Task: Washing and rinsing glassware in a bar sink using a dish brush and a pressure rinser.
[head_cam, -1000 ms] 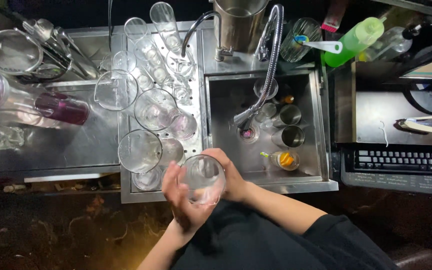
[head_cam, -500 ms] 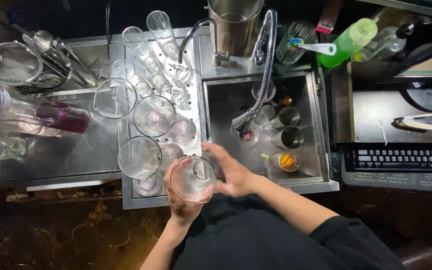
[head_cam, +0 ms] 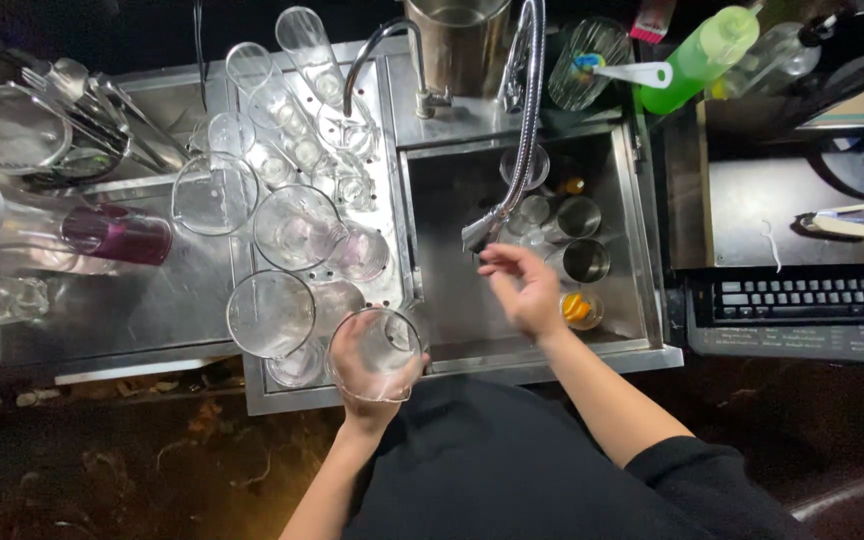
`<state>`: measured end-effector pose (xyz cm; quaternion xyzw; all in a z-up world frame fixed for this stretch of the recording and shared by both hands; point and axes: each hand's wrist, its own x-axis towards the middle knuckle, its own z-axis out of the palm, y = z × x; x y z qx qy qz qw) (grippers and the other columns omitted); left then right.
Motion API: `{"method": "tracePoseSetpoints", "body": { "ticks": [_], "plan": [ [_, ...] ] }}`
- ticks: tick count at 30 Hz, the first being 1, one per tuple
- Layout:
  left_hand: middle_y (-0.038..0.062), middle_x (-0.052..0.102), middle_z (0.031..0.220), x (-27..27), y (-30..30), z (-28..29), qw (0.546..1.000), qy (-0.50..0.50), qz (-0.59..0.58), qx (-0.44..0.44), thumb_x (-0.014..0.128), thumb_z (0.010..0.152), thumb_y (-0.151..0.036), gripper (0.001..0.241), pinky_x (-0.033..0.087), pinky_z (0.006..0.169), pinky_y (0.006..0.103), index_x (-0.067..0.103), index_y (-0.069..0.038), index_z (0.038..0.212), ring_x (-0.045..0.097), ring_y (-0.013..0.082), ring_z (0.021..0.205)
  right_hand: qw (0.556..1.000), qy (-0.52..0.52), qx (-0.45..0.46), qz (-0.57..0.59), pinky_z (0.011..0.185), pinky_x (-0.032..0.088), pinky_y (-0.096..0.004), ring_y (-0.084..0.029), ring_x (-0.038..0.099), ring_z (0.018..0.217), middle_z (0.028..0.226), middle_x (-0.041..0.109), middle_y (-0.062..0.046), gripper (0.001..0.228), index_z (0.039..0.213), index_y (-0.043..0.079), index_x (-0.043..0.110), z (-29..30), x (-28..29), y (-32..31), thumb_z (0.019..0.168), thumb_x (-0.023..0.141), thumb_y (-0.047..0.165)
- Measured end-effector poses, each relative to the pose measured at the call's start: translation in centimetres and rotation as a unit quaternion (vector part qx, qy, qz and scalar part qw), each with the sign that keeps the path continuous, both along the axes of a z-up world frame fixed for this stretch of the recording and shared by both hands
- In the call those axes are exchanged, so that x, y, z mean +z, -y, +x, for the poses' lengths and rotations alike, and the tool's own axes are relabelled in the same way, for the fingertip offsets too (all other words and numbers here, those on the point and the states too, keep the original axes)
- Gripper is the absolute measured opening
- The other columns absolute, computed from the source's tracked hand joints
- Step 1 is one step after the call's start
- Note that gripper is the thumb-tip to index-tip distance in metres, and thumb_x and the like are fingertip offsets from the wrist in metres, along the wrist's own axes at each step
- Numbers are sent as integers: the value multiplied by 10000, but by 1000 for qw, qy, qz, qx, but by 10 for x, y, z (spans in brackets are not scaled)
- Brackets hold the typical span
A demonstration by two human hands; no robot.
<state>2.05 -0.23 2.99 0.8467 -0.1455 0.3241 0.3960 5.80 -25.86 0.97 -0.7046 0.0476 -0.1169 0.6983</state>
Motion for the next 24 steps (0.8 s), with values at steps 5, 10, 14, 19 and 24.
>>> {"method": "tracePoseSetpoints", "body": {
  "ticks": [5, 10, 14, 19, 24],
  "plan": [
    [233, 641, 1186, 7, 6, 0, 1000, -15, -14, 9, 951, 637, -500, 951, 539, 965, 463, 562, 49, 1309, 677, 400, 1069, 977, 35, -201, 56, 642, 570, -256, -173, 690, 646, 833, 686, -135, 239, 1059, 29, 648, 40, -38, 58, 982, 423, 52],
    [210, 702, 1141, 19, 18, -2, 995, -64, -81, -18, 1006, 573, -351, 890, 551, 940, 432, 603, 35, 1267, 716, 365, 1017, 956, 122, -263, -34, 514, 576, -265, -219, 676, 575, 830, 657, -180, 141, 1142, 48, 566, 95, 14, 143, 1044, 564, -54],
    [206, 664, 1255, 23, 20, -7, 979, -141, -140, -47, 955, 594, -94, 886, 533, 1084, 403, 454, -4, 1319, 701, 324, 1178, 943, 107, -152, -277, 829, 558, -364, -267, 623, 1012, 1305, 495, -174, 649, 1479, 201, 395, 143, 67, 184, 1000, 750, -56],
    [197, 658, 1239, 48, 36, -2, 987, -125, -98, -27, 884, 662, -87, 766, 563, 1063, 395, 469, -2, 1300, 710, 309, 1145, 853, 240, -158, -435, 751, 542, -421, -319, 706, 863, 1049, 738, -164, 85, 1115, -1, 717, 162, 102, 219, 1049, 700, -52],
    [189, 710, 1026, 31, 52, 0, 991, -80, -103, 20, 796, 664, -79, 480, 638, 878, 373, 640, 51, 1099, 737, 295, 943, 937, 205, -188, -210, 833, 567, -426, -362, 658, 906, 1100, 671, -321, 211, 1376, -144, 637, 42, 89, 267, 1267, 538, 8]
  ]
}}
